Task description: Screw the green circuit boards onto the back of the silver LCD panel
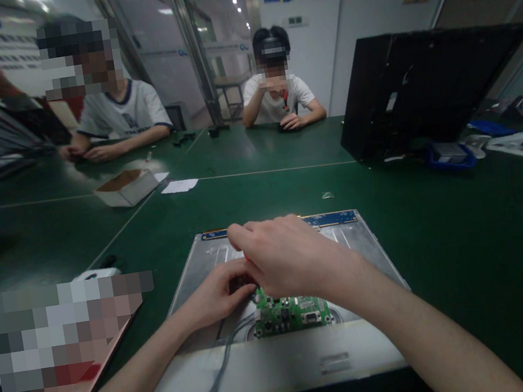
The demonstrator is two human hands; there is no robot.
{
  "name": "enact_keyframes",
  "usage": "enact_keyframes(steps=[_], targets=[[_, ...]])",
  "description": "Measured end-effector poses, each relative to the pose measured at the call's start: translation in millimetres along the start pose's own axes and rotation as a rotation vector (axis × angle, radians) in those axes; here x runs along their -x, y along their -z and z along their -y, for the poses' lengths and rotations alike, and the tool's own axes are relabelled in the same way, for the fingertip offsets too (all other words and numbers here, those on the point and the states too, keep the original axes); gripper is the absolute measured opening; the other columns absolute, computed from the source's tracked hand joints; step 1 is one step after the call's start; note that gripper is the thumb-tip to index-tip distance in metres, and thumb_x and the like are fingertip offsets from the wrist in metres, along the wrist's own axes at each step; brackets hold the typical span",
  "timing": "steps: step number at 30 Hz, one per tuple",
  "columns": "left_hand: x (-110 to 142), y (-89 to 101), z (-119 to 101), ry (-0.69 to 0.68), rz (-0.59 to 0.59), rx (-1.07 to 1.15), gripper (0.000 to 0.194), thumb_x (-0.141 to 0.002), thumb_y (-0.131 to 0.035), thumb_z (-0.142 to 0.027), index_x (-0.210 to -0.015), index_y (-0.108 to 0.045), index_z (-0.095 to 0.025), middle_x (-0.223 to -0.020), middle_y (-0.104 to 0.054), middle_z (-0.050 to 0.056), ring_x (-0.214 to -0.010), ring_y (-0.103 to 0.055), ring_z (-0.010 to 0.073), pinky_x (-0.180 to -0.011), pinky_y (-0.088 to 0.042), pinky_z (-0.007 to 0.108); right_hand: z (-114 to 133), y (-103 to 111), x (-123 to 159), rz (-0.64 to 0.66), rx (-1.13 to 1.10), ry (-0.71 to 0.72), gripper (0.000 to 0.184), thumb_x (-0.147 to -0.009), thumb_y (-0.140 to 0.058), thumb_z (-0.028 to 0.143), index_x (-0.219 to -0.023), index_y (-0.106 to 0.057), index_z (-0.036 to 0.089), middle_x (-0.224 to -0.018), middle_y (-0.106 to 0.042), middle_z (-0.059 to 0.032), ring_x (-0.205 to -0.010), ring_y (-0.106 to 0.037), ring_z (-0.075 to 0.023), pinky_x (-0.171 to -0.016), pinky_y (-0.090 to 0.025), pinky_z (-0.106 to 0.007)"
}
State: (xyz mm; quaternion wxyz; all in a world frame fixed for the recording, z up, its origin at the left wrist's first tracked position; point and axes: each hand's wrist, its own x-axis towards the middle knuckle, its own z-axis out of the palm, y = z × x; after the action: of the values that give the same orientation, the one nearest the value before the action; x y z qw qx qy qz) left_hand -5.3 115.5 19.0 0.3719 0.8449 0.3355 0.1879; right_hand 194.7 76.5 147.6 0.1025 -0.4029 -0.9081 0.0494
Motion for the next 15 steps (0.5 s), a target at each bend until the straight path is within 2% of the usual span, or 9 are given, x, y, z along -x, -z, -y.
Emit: enact_keyframes(steps=[8, 11, 15], targets=[[1.3, -0.3, 1.5, -0.002, -0.009, -0.005, 0.011, -0.083, -0.056, -0.015, -0.088, -0.066, -0.016, -0.084, -0.066, 0.004, -0.076, -0.059, 0.0174, -0.069, -0.046, 0.028, -0.7, 0.0, -2.9, -0.006, 0.031, -0.032, 0.014, -0.091, -0.056, 0.03, -0.098, -0.052, 0.018, -0.086, -0.067, -0.0017, -0.066, -0.057, -0.0152, -0.051, -0.029, -0.026], [1.1, -1.2, 2.8, -0.011, -0.008, 0.002, 0.01, -0.083, -0.056, -0.016, -0.088, -0.066, -0.016, -0.084, -0.066, 0.004, -0.076, -0.059, 0.0176, -0.069, -0.046, 0.028, 0.1, 1.6, -0.1, -0.014, -0.01, 0.011, 0.014, -0.088, -0.056, 0.024, -0.099, -0.052, 0.017, -0.092, -0.065, -0.0033, -0.066, -0.055, -0.0144, -0.051, -0.03, -0.026], [0.2, -1.6, 2.4, 0.01, -0.002, 0.013, 0.011, -0.082, -0.056, -0.014, -0.086, -0.066, -0.016, -0.083, -0.066, 0.003, -0.075, -0.058, 0.0173, -0.068, -0.046, 0.028, 1.8, 2.1, 1.9, 0.009, -0.009, 0.027, 0.013, -0.085, -0.053, 0.016, -0.097, -0.05, 0.017, -0.089, -0.064, -0.0033, -0.064, -0.053, -0.0142, -0.051, -0.029, -0.027]])
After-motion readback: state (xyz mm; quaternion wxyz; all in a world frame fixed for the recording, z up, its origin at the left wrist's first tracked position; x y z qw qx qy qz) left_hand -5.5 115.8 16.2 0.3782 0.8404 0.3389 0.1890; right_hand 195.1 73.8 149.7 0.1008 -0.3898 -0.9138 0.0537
